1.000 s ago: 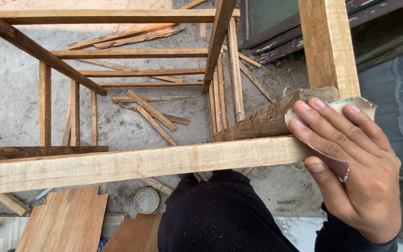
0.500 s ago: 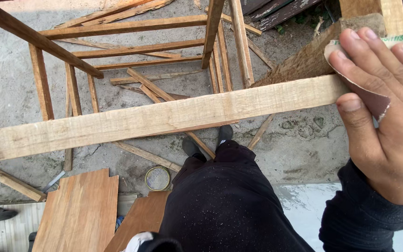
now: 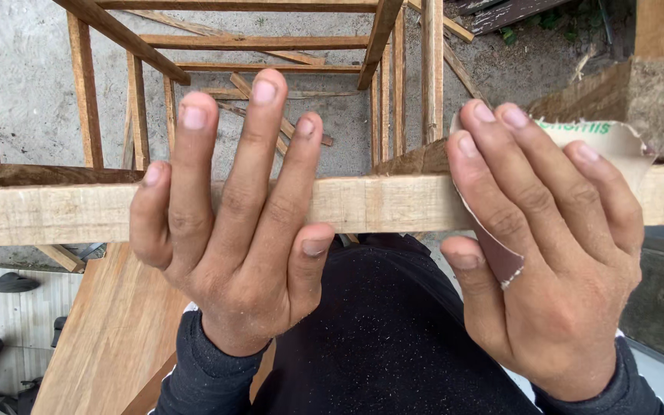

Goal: The person sands the edges and corners of a wooden shelving unit by hand using a piece of sandpaper.

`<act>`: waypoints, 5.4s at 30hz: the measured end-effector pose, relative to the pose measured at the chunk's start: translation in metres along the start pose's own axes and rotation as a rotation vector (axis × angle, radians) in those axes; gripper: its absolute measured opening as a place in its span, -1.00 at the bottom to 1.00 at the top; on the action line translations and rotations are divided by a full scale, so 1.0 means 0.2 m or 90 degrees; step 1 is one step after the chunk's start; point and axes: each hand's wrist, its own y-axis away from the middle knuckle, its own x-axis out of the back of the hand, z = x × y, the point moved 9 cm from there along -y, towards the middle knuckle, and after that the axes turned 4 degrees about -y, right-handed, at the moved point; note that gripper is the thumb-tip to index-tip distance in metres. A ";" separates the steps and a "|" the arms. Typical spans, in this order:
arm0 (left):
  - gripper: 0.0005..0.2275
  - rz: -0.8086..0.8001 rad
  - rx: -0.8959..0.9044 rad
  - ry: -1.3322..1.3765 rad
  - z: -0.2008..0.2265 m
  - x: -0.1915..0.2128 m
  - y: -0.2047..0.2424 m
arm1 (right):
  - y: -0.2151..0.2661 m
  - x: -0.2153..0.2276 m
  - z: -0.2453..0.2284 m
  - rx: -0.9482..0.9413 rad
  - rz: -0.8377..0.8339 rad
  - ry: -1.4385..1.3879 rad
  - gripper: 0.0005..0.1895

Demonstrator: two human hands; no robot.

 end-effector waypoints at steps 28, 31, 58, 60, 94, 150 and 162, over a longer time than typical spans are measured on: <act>-0.62 -0.149 -0.180 0.093 -0.04 0.07 0.06 | -0.01 -0.12 -0.24 -0.157 0.071 -0.046 -0.62; -0.59 -0.213 -0.137 0.158 -0.06 0.10 0.09 | -0.01 -0.10 -0.22 -0.177 0.075 -0.064 -0.63; -0.59 -0.194 0.015 0.092 -0.63 0.22 0.21 | -0.15 -0.26 -0.57 -0.080 0.042 -0.054 -0.59; -0.60 -0.213 -0.020 0.102 -0.66 0.23 0.22 | -0.18 -0.31 -0.67 -0.065 0.039 -0.057 -0.59; -0.63 -0.040 0.004 0.162 -0.72 0.19 0.24 | -0.26 -0.39 -0.87 0.013 0.073 -0.027 -0.58; -0.59 -0.142 -0.029 0.109 -0.59 0.22 0.17 | -0.21 -0.33 -0.75 0.078 0.072 -0.026 -0.53; -0.67 -0.023 0.011 0.115 -0.62 0.17 0.19 | -0.14 -0.28 -0.62 -0.014 0.082 -0.015 -0.56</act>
